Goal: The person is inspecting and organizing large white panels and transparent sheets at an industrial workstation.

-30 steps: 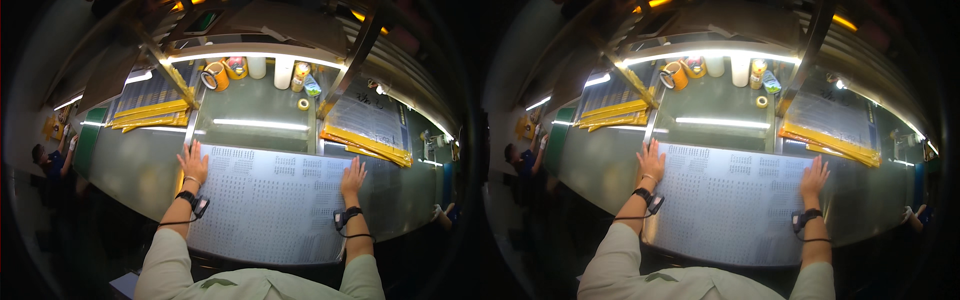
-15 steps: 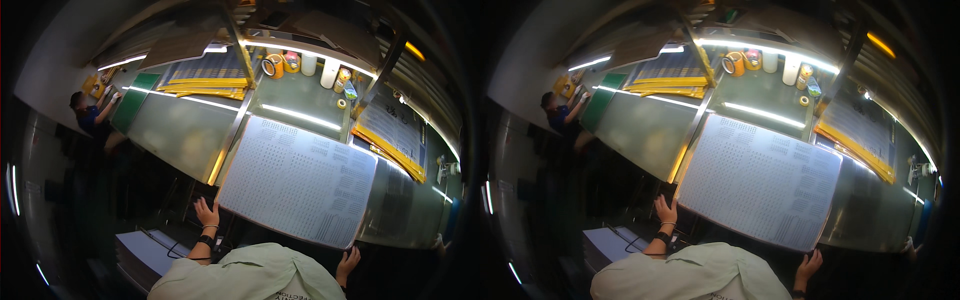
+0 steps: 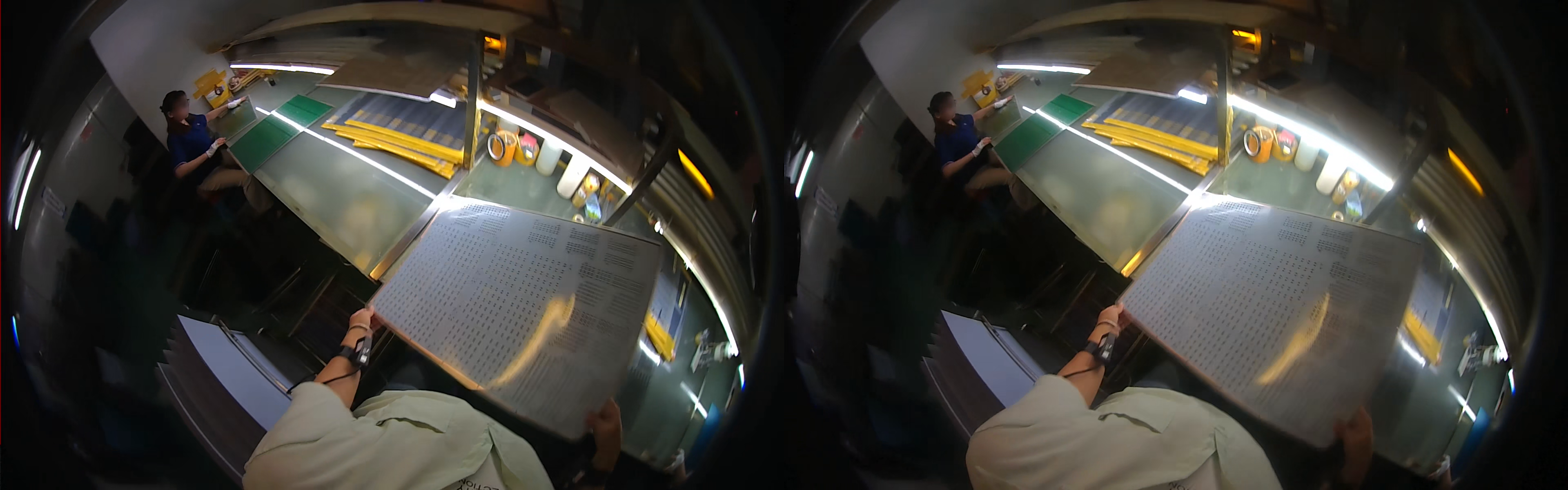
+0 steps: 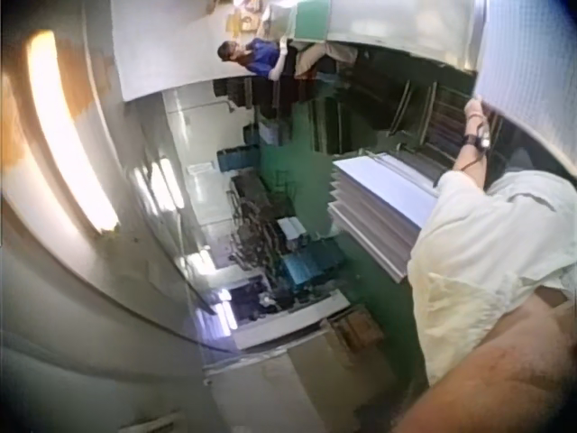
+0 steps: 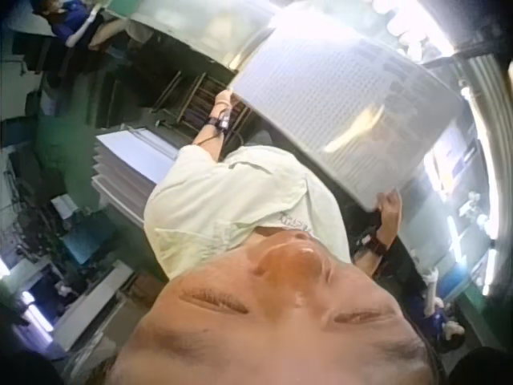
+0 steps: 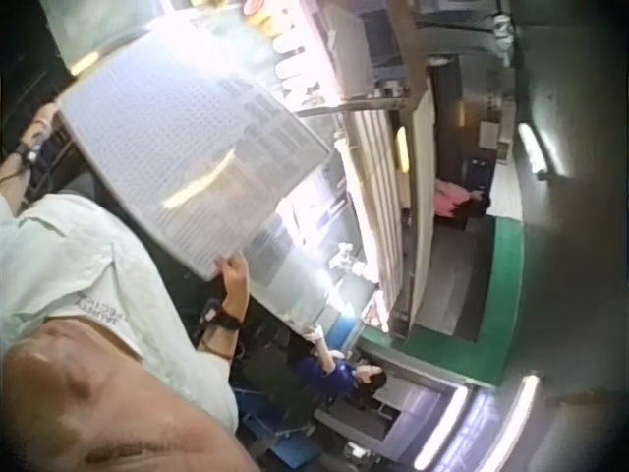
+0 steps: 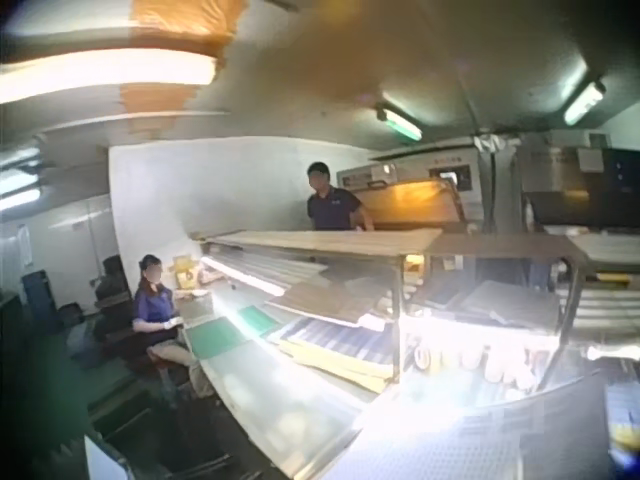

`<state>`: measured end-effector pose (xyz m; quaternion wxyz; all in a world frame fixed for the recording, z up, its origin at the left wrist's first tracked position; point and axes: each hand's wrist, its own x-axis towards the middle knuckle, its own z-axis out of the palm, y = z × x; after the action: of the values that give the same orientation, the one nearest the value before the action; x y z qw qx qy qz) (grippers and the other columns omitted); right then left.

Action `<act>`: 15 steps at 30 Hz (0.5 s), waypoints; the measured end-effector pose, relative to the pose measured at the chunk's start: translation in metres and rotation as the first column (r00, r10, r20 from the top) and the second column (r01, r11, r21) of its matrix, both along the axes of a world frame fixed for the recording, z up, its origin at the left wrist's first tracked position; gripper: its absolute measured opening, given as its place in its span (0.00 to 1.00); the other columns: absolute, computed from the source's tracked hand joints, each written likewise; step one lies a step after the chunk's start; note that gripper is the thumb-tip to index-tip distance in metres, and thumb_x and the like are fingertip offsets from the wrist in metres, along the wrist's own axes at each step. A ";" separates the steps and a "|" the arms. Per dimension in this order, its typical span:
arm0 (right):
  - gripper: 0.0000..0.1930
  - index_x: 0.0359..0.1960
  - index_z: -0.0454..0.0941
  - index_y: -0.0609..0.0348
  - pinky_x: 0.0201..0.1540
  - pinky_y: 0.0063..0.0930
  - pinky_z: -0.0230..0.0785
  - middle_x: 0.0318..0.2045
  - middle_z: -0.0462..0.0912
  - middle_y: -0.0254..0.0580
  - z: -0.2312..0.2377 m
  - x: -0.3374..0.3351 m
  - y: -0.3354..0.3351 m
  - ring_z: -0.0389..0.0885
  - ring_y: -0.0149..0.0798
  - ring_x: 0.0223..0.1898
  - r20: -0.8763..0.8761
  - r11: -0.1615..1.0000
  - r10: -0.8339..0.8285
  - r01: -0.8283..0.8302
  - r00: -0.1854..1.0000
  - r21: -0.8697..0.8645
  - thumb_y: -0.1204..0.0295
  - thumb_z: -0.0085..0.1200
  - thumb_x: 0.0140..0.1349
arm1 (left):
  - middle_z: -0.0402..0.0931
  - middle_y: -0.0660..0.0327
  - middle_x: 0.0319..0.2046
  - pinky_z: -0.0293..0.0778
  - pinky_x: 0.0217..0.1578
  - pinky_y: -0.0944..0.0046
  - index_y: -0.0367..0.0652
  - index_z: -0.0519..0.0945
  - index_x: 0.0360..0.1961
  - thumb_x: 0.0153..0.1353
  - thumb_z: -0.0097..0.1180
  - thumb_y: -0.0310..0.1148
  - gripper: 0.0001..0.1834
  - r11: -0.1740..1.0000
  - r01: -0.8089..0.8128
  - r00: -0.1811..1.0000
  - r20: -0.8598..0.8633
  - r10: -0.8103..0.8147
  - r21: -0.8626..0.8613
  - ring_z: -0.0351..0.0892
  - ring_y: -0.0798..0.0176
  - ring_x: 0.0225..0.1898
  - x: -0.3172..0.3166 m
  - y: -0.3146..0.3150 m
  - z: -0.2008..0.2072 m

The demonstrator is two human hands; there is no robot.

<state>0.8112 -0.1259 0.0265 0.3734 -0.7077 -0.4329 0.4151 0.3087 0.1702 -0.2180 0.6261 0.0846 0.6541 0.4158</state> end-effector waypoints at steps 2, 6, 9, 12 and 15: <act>0.24 0.51 0.64 0.68 0.49 0.27 0.62 0.46 0.73 0.44 0.037 -0.012 -0.016 0.71 0.36 0.46 0.103 0.996 0.007 0.002 0.995 -0.092 0.73 0.50 0.51 | 0.74 0.63 0.25 0.72 0.28 0.63 0.42 0.73 0.32 0.59 0.49 0.36 0.09 0.989 -0.063 0.985 0.166 0.039 0.137 0.74 0.64 0.24 -0.012 -0.004 0.012; 0.25 0.53 0.62 0.68 0.51 0.28 0.61 0.48 0.71 0.45 0.044 -0.024 -0.001 0.70 0.38 0.48 0.501 0.986 -0.114 0.160 0.858 -0.050 0.72 0.49 0.53 | 0.73 0.63 0.25 0.67 0.24 0.69 0.36 0.72 0.34 0.58 0.51 0.36 0.12 0.820 -0.090 0.924 0.355 -0.144 0.566 0.72 0.67 0.25 0.000 0.058 0.107; 0.25 0.55 0.59 0.67 0.53 0.31 0.59 0.51 0.68 0.45 0.040 -0.030 0.030 0.68 0.39 0.50 0.760 0.986 -0.169 0.111 0.627 0.128 0.72 0.47 0.55 | 0.72 0.61 0.23 0.76 0.28 0.66 0.35 0.72 0.32 0.55 0.55 0.41 0.17 0.648 -0.110 0.971 0.222 -0.093 0.753 0.74 0.64 0.23 0.006 0.137 0.249; 0.28 0.59 0.53 0.63 0.55 0.33 0.58 0.53 0.65 0.43 0.059 -0.054 0.125 0.67 0.39 0.51 -0.441 0.781 0.006 0.271 0.897 0.562 0.76 0.45 0.55 | 0.71 0.54 0.40 0.75 0.39 0.62 0.36 0.61 0.54 0.60 0.42 0.51 0.31 0.439 0.017 0.902 0.176 -0.395 0.899 0.75 0.55 0.40 0.026 0.184 0.364; 0.29 0.59 0.54 0.59 0.54 0.30 0.60 0.51 0.66 0.39 0.077 -0.071 0.244 0.67 0.35 0.51 -0.319 0.805 -0.206 0.346 0.925 0.483 0.80 0.47 0.53 | 0.71 0.51 0.46 0.74 0.39 0.64 0.39 0.62 0.55 0.60 0.44 0.47 0.28 0.307 0.149 0.844 0.041 -0.535 0.940 0.75 0.56 0.42 0.019 0.197 0.374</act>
<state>0.7400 0.1181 0.1036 0.6626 -0.5740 -0.3712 0.3062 0.3274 0.3669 0.1556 0.6530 0.4779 0.1596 0.5654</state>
